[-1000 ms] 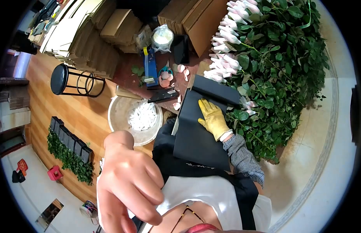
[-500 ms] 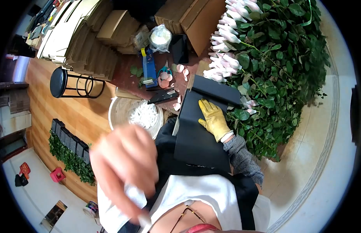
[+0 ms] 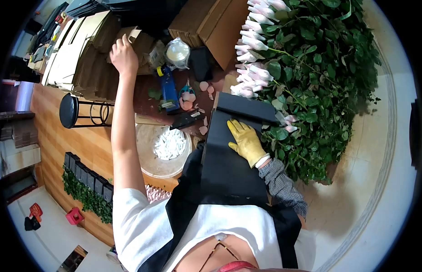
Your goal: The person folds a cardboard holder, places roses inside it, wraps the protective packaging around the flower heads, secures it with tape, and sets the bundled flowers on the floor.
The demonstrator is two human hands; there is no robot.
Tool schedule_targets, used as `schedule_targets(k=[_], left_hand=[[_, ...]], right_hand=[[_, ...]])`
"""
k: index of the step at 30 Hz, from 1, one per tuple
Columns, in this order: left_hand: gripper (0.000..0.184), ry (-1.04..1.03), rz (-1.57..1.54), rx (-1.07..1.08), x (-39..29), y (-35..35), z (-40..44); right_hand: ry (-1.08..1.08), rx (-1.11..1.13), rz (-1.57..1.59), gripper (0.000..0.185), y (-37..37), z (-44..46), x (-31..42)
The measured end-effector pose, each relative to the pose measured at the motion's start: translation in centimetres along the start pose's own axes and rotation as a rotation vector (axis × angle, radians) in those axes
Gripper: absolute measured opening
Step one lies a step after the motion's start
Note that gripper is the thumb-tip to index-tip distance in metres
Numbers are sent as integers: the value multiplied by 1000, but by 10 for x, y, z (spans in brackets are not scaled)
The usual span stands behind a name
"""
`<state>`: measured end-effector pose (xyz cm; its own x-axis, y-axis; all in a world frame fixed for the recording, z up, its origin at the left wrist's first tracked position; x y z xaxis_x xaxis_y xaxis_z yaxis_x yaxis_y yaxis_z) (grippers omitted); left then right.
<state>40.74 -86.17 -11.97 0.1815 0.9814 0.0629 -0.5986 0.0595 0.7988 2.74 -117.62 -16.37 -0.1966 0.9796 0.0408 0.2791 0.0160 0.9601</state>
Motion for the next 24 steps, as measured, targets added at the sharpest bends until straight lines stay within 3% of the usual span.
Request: schedule_targets(k=[1,4,6,8,10,11,12,13,14,16,18,19,20,22,23,24], left_hand=[[32,-57,44,-116,3,-5,1],[15,-21,75,4,8,12,14],[12,-157,-109,-263,10,51,16],[15,-127,-350,-352,-7,99,-1],[19,238,-977,212,-32,121,-42],[20,92,-1144,534,-53,137,-66],[23,222,-1335,987,-72,133,-97],[30,266,-1291,1426,-99,124,-128],[35,370,-1498,1477,-125,128,-159],[40,486,-1559,1656,-164,88,-216],[41,256,-1380,1324,-182,52,-261],[41,201,-1333,1149,-187,48,-268],[38,185,-1292,1019,-190,52,-272],[37,229,-1244,877,-197,58,-284],[36,167,-1208,829,-198,63,-287],[36,93,-1179,777,-201,70,-279]], right_hand=[[9,-42,10,81,-3,0,0],[-12,-63,22,80,-4,-1,1],[-4,-54,47,80,-7,-1,-2],[6,-51,22,80,-9,-1,-2],[5,-59,54,79,-8,0,-2],[12,-68,74,78,-8,-1,-3],[4,-65,74,78,-8,-1,-3],[5,-42,15,77,-9,1,-2],[5,-18,-41,76,-9,2,-2],[36,-73,-30,62,-16,1,-3],[-12,-55,47,49,-3,-3,-4],[-23,-301,98,38,-17,-4,-10],[-79,-406,171,32,-20,-4,-10],[-194,-526,54,31,0,-8,-9],[-177,-604,190,34,6,-8,-10],[-161,-356,317,48,22,-11,-6]])
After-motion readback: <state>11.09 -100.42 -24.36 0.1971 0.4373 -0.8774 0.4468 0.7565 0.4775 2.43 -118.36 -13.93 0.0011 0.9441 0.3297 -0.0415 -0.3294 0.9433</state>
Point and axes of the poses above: each hand's wrist, its own z-axis towards the middle knuckle, its own y-axis out of the back of the hand, x = y × z, the point moved 1 cm from there along z, towards the middle knuckle, and after that the axes turned 10 degrees about -z, right-handed, at the moved point
